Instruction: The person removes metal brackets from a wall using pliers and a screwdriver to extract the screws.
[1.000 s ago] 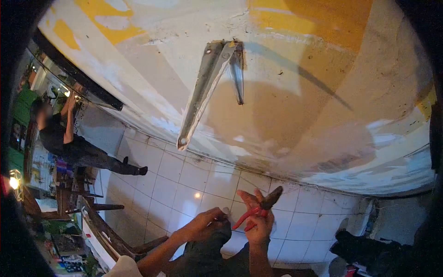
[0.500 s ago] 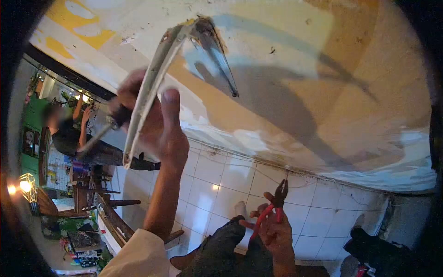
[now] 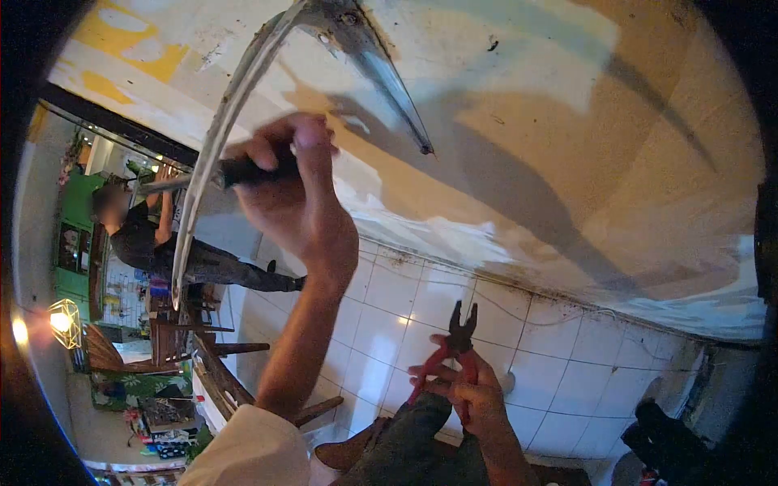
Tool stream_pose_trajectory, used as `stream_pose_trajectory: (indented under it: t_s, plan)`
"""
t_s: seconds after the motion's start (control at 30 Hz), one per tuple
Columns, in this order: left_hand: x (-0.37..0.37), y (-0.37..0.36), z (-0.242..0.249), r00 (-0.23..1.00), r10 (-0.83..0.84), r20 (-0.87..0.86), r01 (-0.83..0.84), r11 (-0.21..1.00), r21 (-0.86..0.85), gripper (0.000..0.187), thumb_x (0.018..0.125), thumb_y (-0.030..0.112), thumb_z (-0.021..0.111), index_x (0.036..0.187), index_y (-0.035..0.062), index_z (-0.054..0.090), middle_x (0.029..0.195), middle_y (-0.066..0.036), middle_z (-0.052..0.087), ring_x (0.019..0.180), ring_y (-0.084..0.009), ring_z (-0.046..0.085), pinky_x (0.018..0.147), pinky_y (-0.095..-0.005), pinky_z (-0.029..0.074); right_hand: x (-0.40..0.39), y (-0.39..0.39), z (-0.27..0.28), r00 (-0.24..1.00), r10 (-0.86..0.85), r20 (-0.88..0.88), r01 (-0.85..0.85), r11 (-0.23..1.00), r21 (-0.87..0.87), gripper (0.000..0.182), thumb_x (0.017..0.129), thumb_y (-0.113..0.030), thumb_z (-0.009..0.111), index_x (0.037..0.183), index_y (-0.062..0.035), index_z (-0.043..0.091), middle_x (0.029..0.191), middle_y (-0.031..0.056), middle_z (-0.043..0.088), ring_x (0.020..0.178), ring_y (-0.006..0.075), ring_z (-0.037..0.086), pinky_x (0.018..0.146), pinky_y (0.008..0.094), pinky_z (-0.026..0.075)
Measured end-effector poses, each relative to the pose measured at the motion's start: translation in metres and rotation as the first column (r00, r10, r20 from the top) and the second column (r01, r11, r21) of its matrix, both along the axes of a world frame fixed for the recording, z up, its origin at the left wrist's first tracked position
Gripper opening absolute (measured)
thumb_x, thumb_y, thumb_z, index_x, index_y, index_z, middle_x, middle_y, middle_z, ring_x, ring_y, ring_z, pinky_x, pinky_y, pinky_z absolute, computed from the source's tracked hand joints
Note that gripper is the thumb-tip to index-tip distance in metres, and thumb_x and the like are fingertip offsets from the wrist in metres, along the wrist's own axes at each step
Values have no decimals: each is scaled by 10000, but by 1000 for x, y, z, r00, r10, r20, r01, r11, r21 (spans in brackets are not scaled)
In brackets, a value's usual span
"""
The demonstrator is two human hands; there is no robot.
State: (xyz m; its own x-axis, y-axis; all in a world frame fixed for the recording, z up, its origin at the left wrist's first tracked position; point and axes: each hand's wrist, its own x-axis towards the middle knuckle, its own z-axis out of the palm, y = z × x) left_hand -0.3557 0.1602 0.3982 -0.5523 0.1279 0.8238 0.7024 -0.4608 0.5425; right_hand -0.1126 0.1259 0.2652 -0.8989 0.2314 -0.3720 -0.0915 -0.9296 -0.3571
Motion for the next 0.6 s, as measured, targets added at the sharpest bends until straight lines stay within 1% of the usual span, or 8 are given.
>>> stream_pose_trajectory:
  t_s: [0.03, 0.1, 0.13, 0.23, 0.3, 0.4, 0.53, 0.6]
  plan:
    - [6, -9, -10, 991, -3, 135, 9, 999, -43, 289, 905, 20, 621, 931, 88, 341, 956, -128, 586, 832, -157, 559, 741, -295, 490, -8, 4, 4, 998, 1, -58, 2, 999, 43, 777, 594, 96, 427, 1368, 52, 375, 1306, 201, 488, 1125, 422, 579, 983, 536, 479]
    - [6, -32, -33, 968, -113, 225, 140, 984, -112, 240, 926, 38, 584, 950, 98, 353, 959, -126, 581, 842, -173, 560, 755, -318, 481, -25, 12, 12, 985, 8, -171, 14, 992, 124, 734, 666, 79, 445, 1393, 15, 368, 1284, 167, 519, 1164, 365, 571, 990, 487, 477]
    - [13, -43, -39, 918, -122, 377, 186, 973, -138, 231, 927, 36, 578, 960, 103, 359, 962, -123, 580, 851, -177, 558, 768, -320, 473, -36, 19, 22, 978, 13, -207, 20, 988, 154, 736, 666, 79, 438, 1396, 10, 368, 1269, 161, 530, 1160, 347, 576, 985, 463, 478]
    - [44, -82, -46, 745, -7, 667, 261, 924, -281, 258, 912, 65, 609, 986, 119, 368, 986, -106, 570, 875, -175, 553, 814, -311, 451, -63, 43, 60, 961, 37, -274, 28, 974, 227, 745, 665, 81, 417, 1404, -7, 372, 1231, 144, 561, 1147, 293, 589, 963, 395, 482]
    - [55, -104, -52, 754, -30, 656, 300, 905, -303, 302, 894, 105, 650, 990, 116, 364, 990, -96, 560, 892, -169, 553, 830, -313, 450, -73, 50, 75, 962, 57, -266, 11, 969, 247, 756, 661, 84, 402, 1410, -24, 378, 1213, 135, 576, 1134, 258, 595, 942, 354, 483]
    - [70, -117, -50, 721, 31, 692, 319, 872, -371, 374, 864, 167, 701, 994, 114, 354, 989, -85, 540, 913, -158, 542, 843, -306, 442, -87, 52, 83, 957, 11, -290, 54, 974, 218, 747, 663, 87, 383, 1400, -36, 399, 1153, 123, 587, 1013, 202, 617, 790, 295, 515]
    - [78, -112, -32, 676, 61, 734, 379, 826, -418, 430, 847, 219, 729, 994, 113, 340, 978, -74, 515, 923, -142, 514, 842, -293, 428, -94, 57, 86, 952, 21, -305, 42, 979, 199, 741, 658, 87, 382, 1389, -31, 408, 1106, 117, 590, 976, 188, 618, 715, 280, 523]
    - [68, -114, -35, 743, 45, 668, 358, 817, -452, 435, 853, 247, 726, 987, 116, 333, 977, -76, 506, 905, -138, 507, 823, -290, 431, -95, 58, 93, 954, -5, -301, 68, 978, 200, 732, 660, 85, 382, 1382, -31, 416, 1089, 118, 590, 970, 189, 620, 700, 278, 525]
